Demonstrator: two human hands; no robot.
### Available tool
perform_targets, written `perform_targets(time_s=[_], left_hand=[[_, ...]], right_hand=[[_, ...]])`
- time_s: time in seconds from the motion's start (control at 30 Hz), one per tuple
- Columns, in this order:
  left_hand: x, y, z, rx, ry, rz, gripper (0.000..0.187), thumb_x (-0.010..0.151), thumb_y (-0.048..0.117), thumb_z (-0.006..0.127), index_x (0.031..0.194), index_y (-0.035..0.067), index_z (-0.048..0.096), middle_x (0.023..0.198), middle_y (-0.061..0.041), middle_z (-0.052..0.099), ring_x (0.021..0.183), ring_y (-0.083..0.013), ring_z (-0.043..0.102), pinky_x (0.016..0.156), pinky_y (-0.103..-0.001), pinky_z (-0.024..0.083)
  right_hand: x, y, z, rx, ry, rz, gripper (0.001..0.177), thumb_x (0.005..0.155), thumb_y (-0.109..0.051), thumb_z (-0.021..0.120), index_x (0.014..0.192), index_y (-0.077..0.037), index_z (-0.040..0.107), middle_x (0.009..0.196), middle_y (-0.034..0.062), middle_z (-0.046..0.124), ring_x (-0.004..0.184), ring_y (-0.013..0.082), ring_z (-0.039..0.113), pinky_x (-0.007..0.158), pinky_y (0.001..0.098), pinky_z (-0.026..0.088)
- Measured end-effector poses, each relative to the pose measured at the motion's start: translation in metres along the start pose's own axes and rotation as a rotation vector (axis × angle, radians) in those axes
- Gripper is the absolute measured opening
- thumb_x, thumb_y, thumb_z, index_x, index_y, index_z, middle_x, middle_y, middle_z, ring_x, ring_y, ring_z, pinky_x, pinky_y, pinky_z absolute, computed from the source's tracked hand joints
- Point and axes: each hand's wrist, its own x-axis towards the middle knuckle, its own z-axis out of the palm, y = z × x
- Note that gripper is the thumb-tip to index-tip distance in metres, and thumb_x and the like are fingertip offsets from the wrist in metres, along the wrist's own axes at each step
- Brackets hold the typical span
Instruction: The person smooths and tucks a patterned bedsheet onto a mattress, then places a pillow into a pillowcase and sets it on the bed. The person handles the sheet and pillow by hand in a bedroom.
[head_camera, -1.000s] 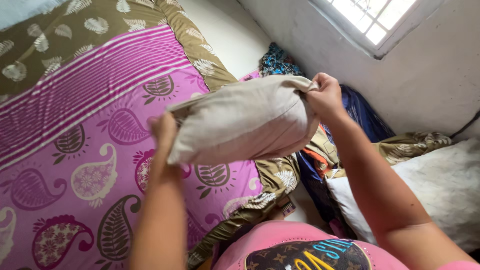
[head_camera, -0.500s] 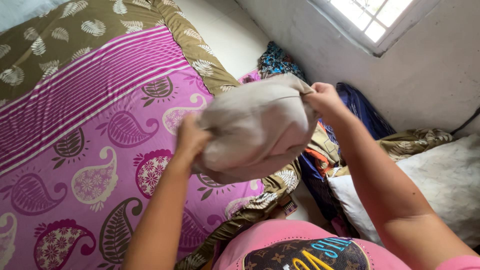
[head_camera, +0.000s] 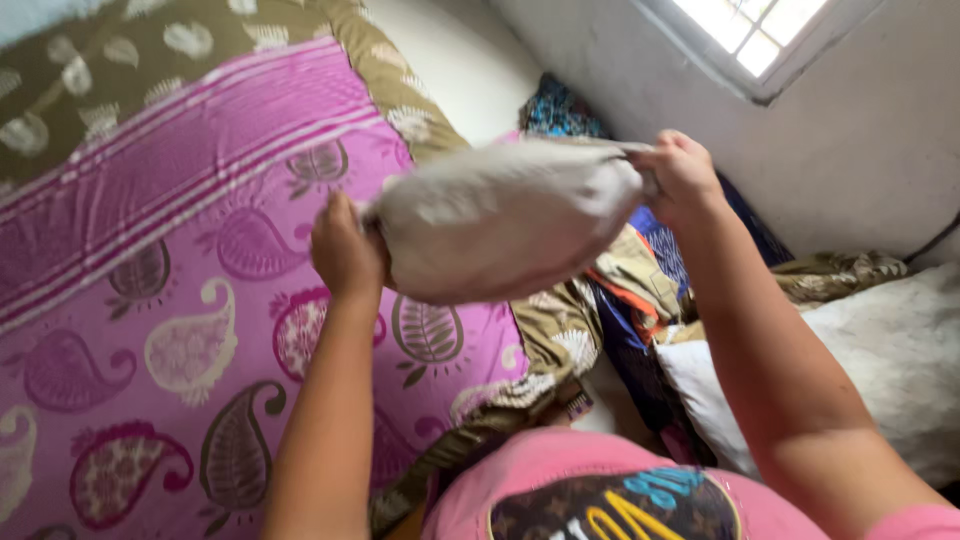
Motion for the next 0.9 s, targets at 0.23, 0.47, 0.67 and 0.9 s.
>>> perform_targets(time_s=[0.23, 0.47, 0.67, 0.9], left_hand=[[-0.002, 0.048, 0.012, -1.096, -0.233, -0.574, 0.021, 0.094, 0.012, 0.062, 0.108, 0.004, 0.048, 0.09, -0.012, 0.062, 0.067, -0.0201, 0.065, 0.047, -0.036, 0.054], [-0.026, 0.143, 0.011, -1.28, -0.393, -0.636, 0.027, 0.093, 0.005, 0.06, 0.11, 0.018, 0.043, 0.083, -0.011, 0.06, 0.054, -0.0214, 0.059, 0.04, -0.037, 0.054], [-0.034, 0.132, 0.006, -1.262, -0.544, -0.539, 0.011, 0.097, 0.005, 0.059, 0.107, 0.01, 0.06, 0.087, -0.005, 0.064, 0.055, -0.014, 0.059, 0.044, -0.03, 0.053], [-0.043, 0.083, -0.032, -0.688, -0.792, -0.35, 0.048, 0.076, -0.008, 0.062, 0.114, 0.021, 0.066, 0.086, -0.002, 0.071, 0.063, -0.0095, 0.063, 0.056, -0.025, 0.05]], right_hand=[[-0.014, 0.013, 0.02, -0.967, 0.205, -0.719, 0.03, 0.079, 0.006, 0.077, 0.092, -0.006, 0.053, 0.09, 0.0083, 0.049, 0.077, 0.0185, 0.052, 0.062, 0.0296, 0.049], [-0.077, 0.046, 0.049, -0.503, -0.731, 0.292, 0.036, 0.094, -0.031, 0.07, 0.109, 0.002, 0.072, 0.101, 0.0144, 0.071, 0.091, 0.0216, 0.07, 0.083, 0.0326, 0.06], [-0.109, 0.086, 0.095, -0.806, -0.907, -0.006, 0.049, 0.089, -0.029, 0.075, 0.13, -0.008, 0.059, 0.123, 0.0068, 0.063, 0.117, 0.016, 0.058, 0.099, 0.0319, 0.046], [-0.084, 0.0, 0.102, -0.702, -0.996, 0.24, 0.027, 0.094, -0.023, 0.077, 0.103, 0.001, 0.072, 0.092, 0.004, 0.072, 0.087, 0.0139, 0.063, 0.075, 0.0293, 0.05]])
